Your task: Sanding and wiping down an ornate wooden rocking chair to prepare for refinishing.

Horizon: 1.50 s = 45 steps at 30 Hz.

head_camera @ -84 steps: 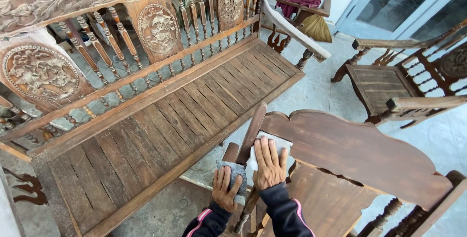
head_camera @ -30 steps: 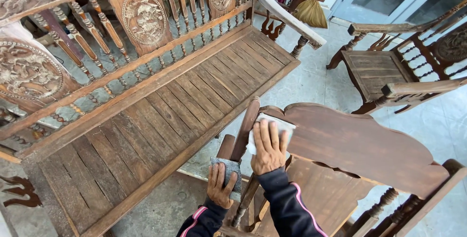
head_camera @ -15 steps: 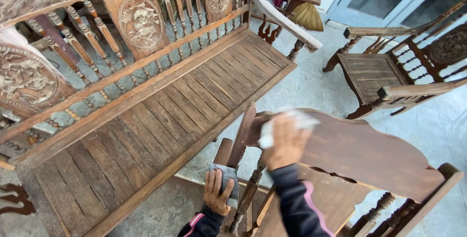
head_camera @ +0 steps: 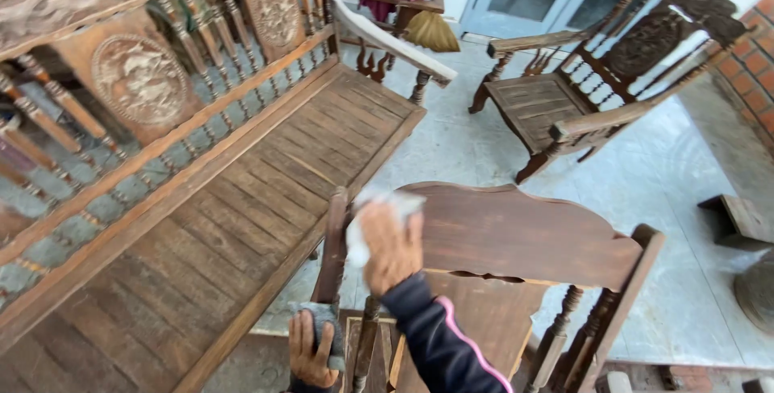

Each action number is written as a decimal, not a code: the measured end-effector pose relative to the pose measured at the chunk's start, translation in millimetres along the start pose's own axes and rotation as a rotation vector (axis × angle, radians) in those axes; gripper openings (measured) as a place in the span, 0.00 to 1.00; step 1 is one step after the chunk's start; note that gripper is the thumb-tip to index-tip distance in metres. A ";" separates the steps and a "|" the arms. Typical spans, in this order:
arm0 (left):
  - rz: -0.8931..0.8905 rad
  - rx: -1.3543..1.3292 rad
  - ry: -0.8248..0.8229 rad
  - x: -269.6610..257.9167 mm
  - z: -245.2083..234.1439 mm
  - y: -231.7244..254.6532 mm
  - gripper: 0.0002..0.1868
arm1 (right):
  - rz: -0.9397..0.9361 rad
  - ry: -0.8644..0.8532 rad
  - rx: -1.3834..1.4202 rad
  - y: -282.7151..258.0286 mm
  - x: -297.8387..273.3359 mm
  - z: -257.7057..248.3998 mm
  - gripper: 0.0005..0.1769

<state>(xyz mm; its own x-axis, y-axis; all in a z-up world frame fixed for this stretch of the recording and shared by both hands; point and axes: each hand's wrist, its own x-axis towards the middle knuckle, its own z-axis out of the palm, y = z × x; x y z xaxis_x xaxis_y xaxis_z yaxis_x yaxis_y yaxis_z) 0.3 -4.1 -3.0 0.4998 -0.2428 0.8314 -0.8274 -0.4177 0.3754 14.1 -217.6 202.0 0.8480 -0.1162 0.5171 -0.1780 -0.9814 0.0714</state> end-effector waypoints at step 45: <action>0.252 0.163 -0.213 239.9 120.5 147.5 0.33 | 0.382 0.192 -0.062 277.7 -171.8 -63.8 0.41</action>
<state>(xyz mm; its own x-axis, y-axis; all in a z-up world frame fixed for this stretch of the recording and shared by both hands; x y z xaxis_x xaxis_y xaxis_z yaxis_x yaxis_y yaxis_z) 29.1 -229.5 202.5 0.3414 -0.5255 0.7793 -0.8885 -0.4509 0.0851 -212.9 -460.4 187.4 0.6080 -0.4329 0.6656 -0.4956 -0.8618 -0.1078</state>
